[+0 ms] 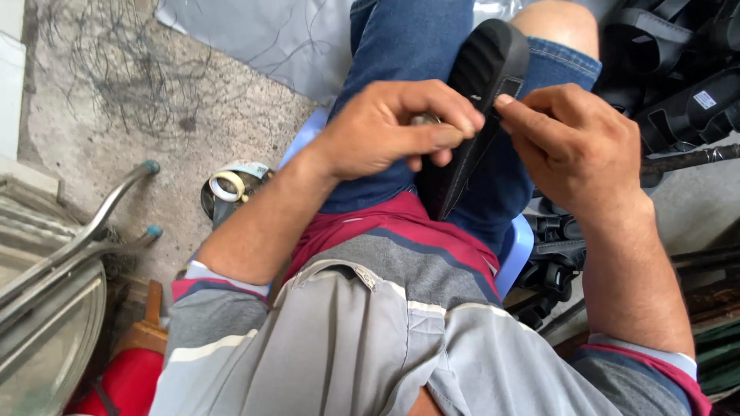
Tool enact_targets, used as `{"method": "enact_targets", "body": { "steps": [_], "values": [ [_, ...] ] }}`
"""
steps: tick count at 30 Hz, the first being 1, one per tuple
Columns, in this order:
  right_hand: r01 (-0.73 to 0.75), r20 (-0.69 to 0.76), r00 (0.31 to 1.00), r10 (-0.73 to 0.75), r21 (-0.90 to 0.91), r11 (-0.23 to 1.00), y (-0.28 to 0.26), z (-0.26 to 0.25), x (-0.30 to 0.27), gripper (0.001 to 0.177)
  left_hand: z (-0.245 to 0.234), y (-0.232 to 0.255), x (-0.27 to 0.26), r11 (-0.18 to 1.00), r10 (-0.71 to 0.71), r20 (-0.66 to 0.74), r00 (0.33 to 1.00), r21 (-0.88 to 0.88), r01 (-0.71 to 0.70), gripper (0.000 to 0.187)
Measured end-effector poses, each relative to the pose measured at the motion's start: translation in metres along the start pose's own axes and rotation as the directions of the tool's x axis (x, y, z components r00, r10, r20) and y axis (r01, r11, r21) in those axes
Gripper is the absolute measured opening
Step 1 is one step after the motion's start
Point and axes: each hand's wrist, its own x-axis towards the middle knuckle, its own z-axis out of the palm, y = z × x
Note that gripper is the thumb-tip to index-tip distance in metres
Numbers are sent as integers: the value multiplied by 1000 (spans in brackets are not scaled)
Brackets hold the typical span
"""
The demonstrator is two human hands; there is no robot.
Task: Hand-sewing a shoe sole using a needle and thread while sitting on a stool.
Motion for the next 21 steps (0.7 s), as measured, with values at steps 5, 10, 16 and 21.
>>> {"method": "enact_targets", "body": {
  "steps": [5,10,16,21],
  "values": [
    [-12,27,1000,12,16,1000,3,0,0,25,8,2,18,666,129,-118,985,746,2,17],
    [-3,3,1000,3,-7,1000,3,2,-1,23,22,6,20,456,81,-61,995,890,17,34],
    [18,169,985,31,-282,959,14,-11,-7,40,13,3,23,153,-25,-7,1000,988,10,60],
    [-113,228,953,201,-348,931,40,-36,-41,54,16,4,23,205,76,-12,997,979,-4,46]
  ]
}}
